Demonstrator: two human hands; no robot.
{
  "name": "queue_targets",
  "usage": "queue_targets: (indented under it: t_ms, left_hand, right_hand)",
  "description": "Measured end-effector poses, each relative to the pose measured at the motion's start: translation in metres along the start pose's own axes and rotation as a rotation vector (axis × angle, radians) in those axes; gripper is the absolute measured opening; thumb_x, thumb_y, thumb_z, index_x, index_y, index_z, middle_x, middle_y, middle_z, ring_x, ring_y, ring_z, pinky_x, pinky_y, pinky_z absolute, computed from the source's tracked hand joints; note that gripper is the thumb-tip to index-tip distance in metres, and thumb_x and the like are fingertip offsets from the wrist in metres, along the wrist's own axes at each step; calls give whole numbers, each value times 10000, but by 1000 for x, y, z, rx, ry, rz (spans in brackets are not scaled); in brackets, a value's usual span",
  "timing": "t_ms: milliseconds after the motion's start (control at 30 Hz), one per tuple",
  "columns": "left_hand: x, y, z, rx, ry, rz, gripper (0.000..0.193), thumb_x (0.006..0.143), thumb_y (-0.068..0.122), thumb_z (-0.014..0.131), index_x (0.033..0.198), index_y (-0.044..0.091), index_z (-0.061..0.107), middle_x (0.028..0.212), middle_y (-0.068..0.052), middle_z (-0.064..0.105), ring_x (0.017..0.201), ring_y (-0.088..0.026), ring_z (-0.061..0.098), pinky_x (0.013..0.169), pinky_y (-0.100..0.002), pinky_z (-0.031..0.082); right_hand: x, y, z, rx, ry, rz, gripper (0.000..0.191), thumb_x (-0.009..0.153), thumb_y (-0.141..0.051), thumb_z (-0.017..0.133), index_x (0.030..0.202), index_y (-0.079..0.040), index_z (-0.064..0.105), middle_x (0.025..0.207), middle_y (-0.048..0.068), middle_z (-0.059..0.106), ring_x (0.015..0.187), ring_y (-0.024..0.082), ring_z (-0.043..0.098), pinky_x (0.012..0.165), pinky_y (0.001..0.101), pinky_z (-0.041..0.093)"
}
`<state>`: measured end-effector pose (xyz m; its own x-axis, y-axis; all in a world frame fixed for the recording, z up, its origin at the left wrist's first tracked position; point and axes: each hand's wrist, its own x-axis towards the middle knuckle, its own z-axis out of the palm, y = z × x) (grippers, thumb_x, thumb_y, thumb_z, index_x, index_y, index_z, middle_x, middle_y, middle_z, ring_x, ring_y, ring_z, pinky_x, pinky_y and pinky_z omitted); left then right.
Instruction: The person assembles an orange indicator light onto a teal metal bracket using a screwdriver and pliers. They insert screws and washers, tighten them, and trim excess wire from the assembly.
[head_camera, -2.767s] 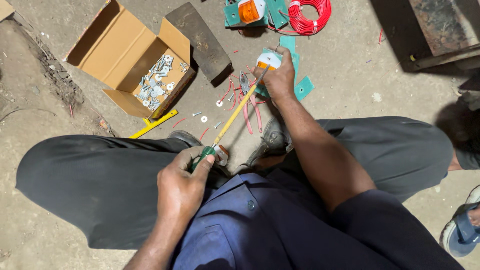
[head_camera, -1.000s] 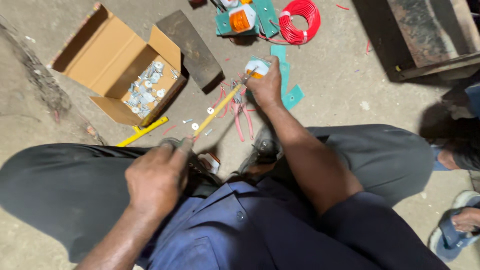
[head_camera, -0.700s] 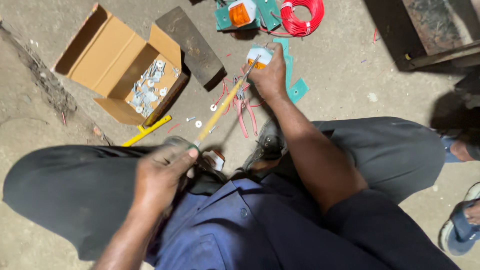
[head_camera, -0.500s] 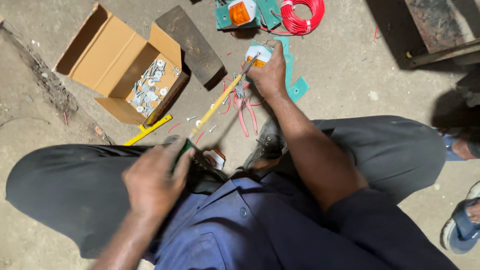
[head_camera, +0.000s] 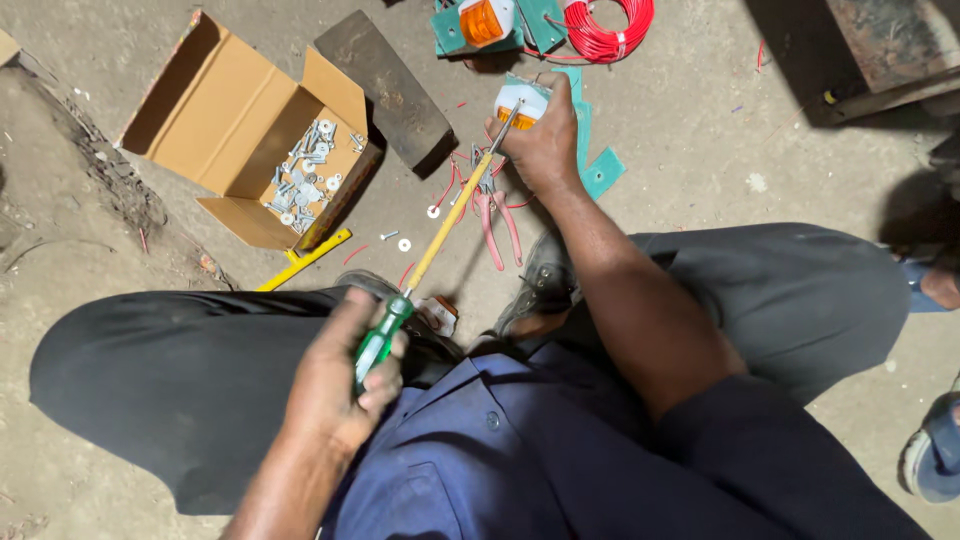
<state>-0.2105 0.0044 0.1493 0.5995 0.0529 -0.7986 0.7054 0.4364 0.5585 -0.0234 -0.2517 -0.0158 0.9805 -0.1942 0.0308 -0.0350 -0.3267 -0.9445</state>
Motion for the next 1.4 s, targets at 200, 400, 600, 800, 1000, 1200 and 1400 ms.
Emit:
queue_targets:
  t_ms: [200, 400, 600, 800, 1000, 1200, 1400]
  left_hand:
    - [0, 16, -11, 1291, 173, 1090, 342, 933, 256, 737, 1222, 78, 693, 720, -97, 603, 516, -214, 516, 474, -340, 403]
    - [-3, 11, 1, -88, -8, -104, 288, 909, 287, 668, 1049, 36, 668, 636, -91, 614, 378, -113, 411, 310, -236, 265]
    - [-4, 27, 4, 121, -12, -83, 250, 958, 173, 648, 1131, -1, 697, 677, -60, 594, 410, -79, 393, 339, -220, 249]
    - [-8, 9, 13, 5, -83, -176, 252, 914, 193, 656, 1101, 29, 694, 667, -72, 620, 417, -108, 447, 325, -228, 266]
    - [-2, -2, 3, 1323, 188, 1184, 271, 929, 186, 692, 1128, 2, 699, 757, -69, 664, 536, -109, 512, 433, -262, 352]
    - [4, -8, 14, 468, 135, 515, 294, 943, 178, 728, 1155, -25, 705, 848, -66, 708, 655, -111, 577, 541, -297, 439]
    - [-1, 15, -7, 1172, -11, 1093, 340, 924, 175, 741, 1229, 32, 697, 958, -112, 729, 797, -161, 638, 655, -372, 526]
  right_hand:
    - [1, -5, 5, -51, 13, -27, 649, 750, -149, 929, 1172, -29, 451, 1013, 117, 708, 920, 195, 737, 823, 339, 612]
    - [-3, -17, 2, 83, -10, -227, 821, 782, -78, 883, 1448, -62, 404, 1216, 146, 623, 1036, 221, 675, 908, 332, 595]
    - [-3, -14, 3, 70, -61, -264, 282, 850, -38, 895, 1043, -75, 694, 1113, 87, 556, 1000, 195, 663, 894, 308, 568]
    - [-2, -5, 6, -8, -14, -296, 324, 797, -51, 890, 876, -54, 576, 1026, 74, 512, 910, 191, 611, 823, 317, 548]
    - [3, -10, 5, -23, 69, -265, 327, 816, -70, 884, 871, -59, 562, 1000, 62, 551, 928, 192, 629, 867, 346, 555]
    - [2, -14, 2, 4, 88, -291, 324, 804, -53, 876, 830, -66, 553, 1018, 82, 543, 938, 208, 628, 861, 349, 548]
    - [0, -10, 7, -60, 93, -352, 315, 798, -37, 876, 867, -58, 570, 972, 80, 562, 944, 228, 606, 894, 335, 517]
